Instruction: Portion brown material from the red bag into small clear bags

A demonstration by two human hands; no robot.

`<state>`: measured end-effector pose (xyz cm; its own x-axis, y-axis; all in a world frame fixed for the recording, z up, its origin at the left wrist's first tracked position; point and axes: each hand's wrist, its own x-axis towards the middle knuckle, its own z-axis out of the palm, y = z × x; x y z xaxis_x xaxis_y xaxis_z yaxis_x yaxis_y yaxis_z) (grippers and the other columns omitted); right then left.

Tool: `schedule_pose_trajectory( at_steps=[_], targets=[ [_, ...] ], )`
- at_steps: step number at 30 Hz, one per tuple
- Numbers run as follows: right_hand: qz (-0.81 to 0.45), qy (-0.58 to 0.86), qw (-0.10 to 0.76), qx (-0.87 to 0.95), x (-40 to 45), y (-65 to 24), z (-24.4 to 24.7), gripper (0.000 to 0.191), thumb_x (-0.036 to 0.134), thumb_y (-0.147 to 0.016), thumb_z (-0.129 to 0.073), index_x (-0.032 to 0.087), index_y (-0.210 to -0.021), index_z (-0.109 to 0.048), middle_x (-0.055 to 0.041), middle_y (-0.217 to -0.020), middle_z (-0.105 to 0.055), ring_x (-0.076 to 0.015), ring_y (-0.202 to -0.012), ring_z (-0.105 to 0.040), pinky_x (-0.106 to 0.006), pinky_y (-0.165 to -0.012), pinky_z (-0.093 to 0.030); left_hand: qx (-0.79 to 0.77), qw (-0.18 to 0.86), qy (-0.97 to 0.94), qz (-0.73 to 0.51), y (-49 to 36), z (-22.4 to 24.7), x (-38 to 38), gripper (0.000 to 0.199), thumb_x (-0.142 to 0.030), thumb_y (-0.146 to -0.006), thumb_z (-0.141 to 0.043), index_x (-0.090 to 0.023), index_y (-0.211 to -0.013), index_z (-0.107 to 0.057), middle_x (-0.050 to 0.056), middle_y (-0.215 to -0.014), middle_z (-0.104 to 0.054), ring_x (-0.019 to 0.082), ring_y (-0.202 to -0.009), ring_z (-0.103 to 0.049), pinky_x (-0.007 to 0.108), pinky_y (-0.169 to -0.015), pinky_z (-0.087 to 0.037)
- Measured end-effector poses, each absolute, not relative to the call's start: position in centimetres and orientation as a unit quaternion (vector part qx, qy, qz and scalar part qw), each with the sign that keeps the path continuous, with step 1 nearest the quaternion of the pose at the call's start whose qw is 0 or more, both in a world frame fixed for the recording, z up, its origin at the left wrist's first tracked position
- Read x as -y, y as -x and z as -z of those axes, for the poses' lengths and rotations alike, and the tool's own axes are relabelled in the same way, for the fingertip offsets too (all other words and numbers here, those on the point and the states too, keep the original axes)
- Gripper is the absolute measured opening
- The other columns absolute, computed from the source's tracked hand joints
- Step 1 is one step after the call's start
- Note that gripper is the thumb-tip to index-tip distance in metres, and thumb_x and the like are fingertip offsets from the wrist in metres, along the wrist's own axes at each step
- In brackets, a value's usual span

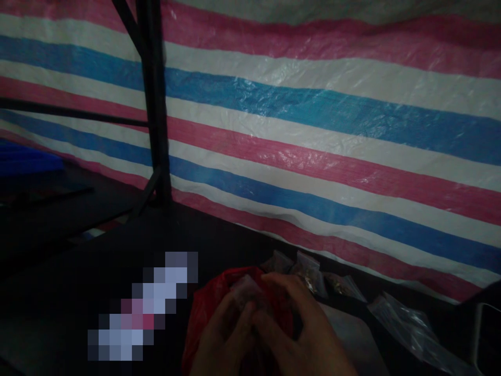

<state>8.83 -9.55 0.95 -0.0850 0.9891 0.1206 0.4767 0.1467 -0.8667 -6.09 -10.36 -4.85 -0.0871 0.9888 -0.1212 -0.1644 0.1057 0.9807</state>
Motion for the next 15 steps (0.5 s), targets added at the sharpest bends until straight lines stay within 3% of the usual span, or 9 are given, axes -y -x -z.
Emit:
schedule_pose_trajectory(
  at_steps=[3,8,12,15],
  targets=[
    [-0.371,0.564,0.332,0.659,9.3,-8.1,0.1,0.057,0.022,-0.078,-0.077,0.032,-0.134,-0.072,-0.0038,-0.142,-0.072,-0.0268,-0.136,-0.065,-0.039,-0.116,-0.050,-0.518,0.531,-0.409,-0.531,7.6,5.1,9.8,0.049,-0.059,-0.090,-0.072,-0.025,-0.126,-0.078,0.013,-0.126,-0.082,0.034,-0.119,-0.077,0.045,-0.098,-0.064],
    [-0.361,0.572,0.327,0.660,8.4,-6.8,1.4,0.043,0.020,-0.092,-0.061,0.029,-0.132,-0.075,-0.0047,-0.135,-0.076,-0.0262,-0.129,-0.070,-0.041,-0.114,-0.051,-0.560,0.447,-0.455,-0.530,8.5,5.8,9.2,0.039,-0.053,-0.096,-0.061,-0.031,-0.121,-0.081,0.008,-0.126,-0.083,0.032,-0.121,-0.076,0.041,-0.099,-0.064],
    [-0.254,0.628,0.294,0.674,8.0,-7.0,2.1,0.046,0.011,-0.090,-0.060,0.024,-0.130,-0.077,-0.0093,-0.136,-0.076,-0.0322,-0.130,-0.068,-0.048,-0.115,-0.049,-0.606,0.334,-0.519,-0.503,9.3,6.7,8.7,0.043,-0.047,-0.099,-0.050,-0.028,-0.121,-0.081,0.009,-0.129,-0.081,0.034,-0.125,-0.072,0.054,-0.113,-0.056],
    [-0.149,0.645,0.259,0.704,7.8,-7.2,2.1,0.051,0.003,-0.088,-0.056,0.023,-0.129,-0.079,-0.0110,-0.133,-0.077,-0.0364,-0.127,-0.066,-0.054,-0.113,-0.045,-0.622,0.229,-0.588,-0.464,10.3,7.8,8.2,0.042,-0.033,-0.093,-0.052,-0.023,-0.122,-0.081,0.012,-0.128,-0.081,0.037,-0.125,-0.071,0.059,-0.111,-0.056]
  ],
)
